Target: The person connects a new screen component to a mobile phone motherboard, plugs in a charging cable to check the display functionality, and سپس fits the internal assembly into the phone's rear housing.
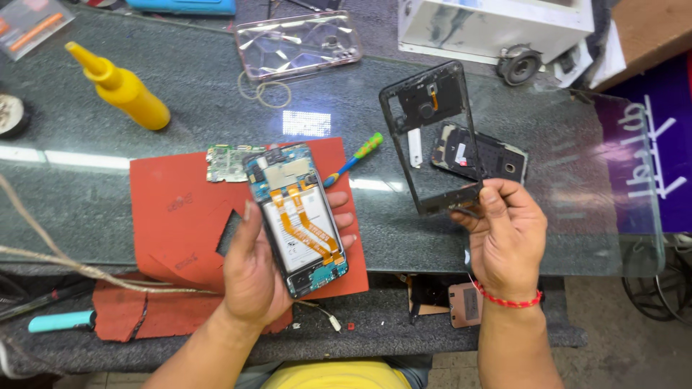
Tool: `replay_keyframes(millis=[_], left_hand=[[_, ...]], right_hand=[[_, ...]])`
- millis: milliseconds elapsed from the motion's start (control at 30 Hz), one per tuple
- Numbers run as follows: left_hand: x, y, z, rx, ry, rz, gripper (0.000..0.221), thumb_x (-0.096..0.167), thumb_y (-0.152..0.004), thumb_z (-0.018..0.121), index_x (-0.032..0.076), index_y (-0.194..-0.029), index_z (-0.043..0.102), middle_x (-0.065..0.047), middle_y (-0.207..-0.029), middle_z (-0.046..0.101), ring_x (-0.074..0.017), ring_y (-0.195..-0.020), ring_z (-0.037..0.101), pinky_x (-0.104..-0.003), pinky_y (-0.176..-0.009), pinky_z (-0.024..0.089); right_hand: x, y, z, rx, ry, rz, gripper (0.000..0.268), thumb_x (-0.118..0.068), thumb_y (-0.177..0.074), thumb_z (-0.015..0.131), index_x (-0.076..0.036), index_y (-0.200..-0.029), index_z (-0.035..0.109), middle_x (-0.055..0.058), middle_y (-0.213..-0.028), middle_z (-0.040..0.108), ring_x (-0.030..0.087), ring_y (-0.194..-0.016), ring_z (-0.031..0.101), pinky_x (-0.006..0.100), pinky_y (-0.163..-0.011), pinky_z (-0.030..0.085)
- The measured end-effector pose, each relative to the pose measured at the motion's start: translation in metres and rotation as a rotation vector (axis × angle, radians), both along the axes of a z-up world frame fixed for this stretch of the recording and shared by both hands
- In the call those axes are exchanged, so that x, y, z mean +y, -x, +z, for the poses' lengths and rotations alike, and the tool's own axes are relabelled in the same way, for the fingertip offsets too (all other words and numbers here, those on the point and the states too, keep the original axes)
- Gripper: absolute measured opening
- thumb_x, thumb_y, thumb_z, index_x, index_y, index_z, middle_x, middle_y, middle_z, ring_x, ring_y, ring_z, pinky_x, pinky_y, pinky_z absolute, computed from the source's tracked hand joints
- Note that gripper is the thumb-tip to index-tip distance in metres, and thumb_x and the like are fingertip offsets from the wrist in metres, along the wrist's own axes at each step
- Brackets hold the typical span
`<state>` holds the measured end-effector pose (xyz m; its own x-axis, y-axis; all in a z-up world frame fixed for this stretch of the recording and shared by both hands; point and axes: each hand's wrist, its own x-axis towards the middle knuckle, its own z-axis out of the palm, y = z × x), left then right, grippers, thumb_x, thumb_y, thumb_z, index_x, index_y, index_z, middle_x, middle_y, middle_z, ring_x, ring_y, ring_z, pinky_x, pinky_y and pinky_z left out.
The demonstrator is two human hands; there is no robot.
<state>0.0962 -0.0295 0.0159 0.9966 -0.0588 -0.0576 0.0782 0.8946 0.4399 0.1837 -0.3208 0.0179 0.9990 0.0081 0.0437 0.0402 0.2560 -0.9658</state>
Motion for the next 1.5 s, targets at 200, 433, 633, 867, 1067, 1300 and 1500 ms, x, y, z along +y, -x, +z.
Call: replay_keyframes(millis=[200, 433, 633, 867, 1067, 1300, 1500], left_hand=[[0.007, -0.003, 0.000, 0.015, 0.062, -0.046, 0.088, 0.066, -0.100, 0.039, -0.005, -0.152, 0.041, -0.029, -0.145, 0.054, -0.0381, -0.128, 0.060, -0.059, -0.110, 0.049], [0.006, 0.001, -0.008, -0.010, 0.083, 0.012, 0.093, 0.072, -0.098, 0.037, -0.004, -0.153, 0.041, -0.026, -0.149, 0.054, -0.0367, -0.133, 0.057, -0.057, -0.115, 0.046], [0.000, 0.002, -0.012, -0.012, 0.111, 0.043, 0.098, 0.077, -0.098, 0.030, -0.001, -0.156, 0.039, -0.024, -0.151, 0.050, -0.0335, -0.139, 0.054, -0.050, -0.117, 0.044], [0.001, 0.005, -0.011, -0.073, 0.098, 0.066, 0.096, 0.076, -0.099, 0.027, 0.002, -0.160, 0.034, -0.020, -0.160, 0.044, -0.0302, -0.143, 0.047, -0.047, -0.118, 0.044], [0.002, 0.006, -0.012, -0.106, 0.120, 0.077, 0.085, 0.066, -0.104, 0.030, 0.002, -0.160, 0.032, -0.020, -0.161, 0.042, -0.0300, -0.148, 0.045, -0.045, -0.121, 0.045], [0.001, 0.007, -0.012, -0.069, 0.067, 0.090, 0.061, 0.039, -0.112, 0.039, -0.004, -0.156, 0.035, -0.023, -0.160, 0.042, -0.0329, -0.147, 0.045, -0.045, -0.113, 0.050], [0.000, 0.006, -0.014, -0.074, 0.095, 0.111, 0.060, 0.037, -0.113, 0.039, -0.003, -0.157, 0.034, -0.025, -0.160, 0.042, -0.0345, -0.144, 0.048, -0.045, -0.113, 0.049]], right_hand=[[0.007, 0.008, -0.006, 0.078, -0.015, 0.046, 0.013, -0.009, -0.110, 0.057, 0.001, -0.117, 0.063, 0.011, -0.102, 0.072, 0.020, -0.091, 0.072, 0.036, -0.083, 0.062], [-0.003, 0.034, -0.017, 0.190, -0.139, 0.076, 0.013, -0.009, -0.111, 0.057, 0.001, -0.118, 0.063, 0.013, -0.105, 0.072, 0.022, -0.092, 0.072, 0.037, -0.082, 0.062], [0.053, 0.068, -0.029, 0.319, -0.196, 0.192, 0.014, -0.007, -0.105, 0.055, 0.002, -0.113, 0.062, 0.015, -0.102, 0.074, 0.024, -0.088, 0.074, 0.038, -0.077, 0.063], [0.100, 0.067, -0.027, 0.362, -0.068, 0.260, 0.017, -0.008, -0.103, 0.057, 0.005, -0.112, 0.064, 0.015, -0.098, 0.074, 0.022, -0.084, 0.074, 0.035, -0.074, 0.063], [0.102, 0.069, -0.021, 0.361, 0.057, 0.214, 0.016, -0.006, -0.101, 0.059, 0.006, -0.111, 0.065, 0.015, -0.095, 0.074, 0.020, -0.081, 0.073, 0.033, -0.072, 0.062], [0.105, 0.079, -0.015, 0.194, 0.356, 0.129, 0.013, -0.004, -0.097, 0.068, 0.007, -0.103, 0.069, 0.014, -0.088, 0.074, 0.017, -0.074, 0.072, 0.029, -0.071, 0.062], [0.127, 0.087, 0.026, -0.400, 0.982, 0.100, 0.032, -0.013, -0.081, 0.085, -0.001, -0.106, 0.070, 0.013, -0.106, 0.073, 0.020, -0.082, 0.069, 0.030, -0.073, 0.057]])
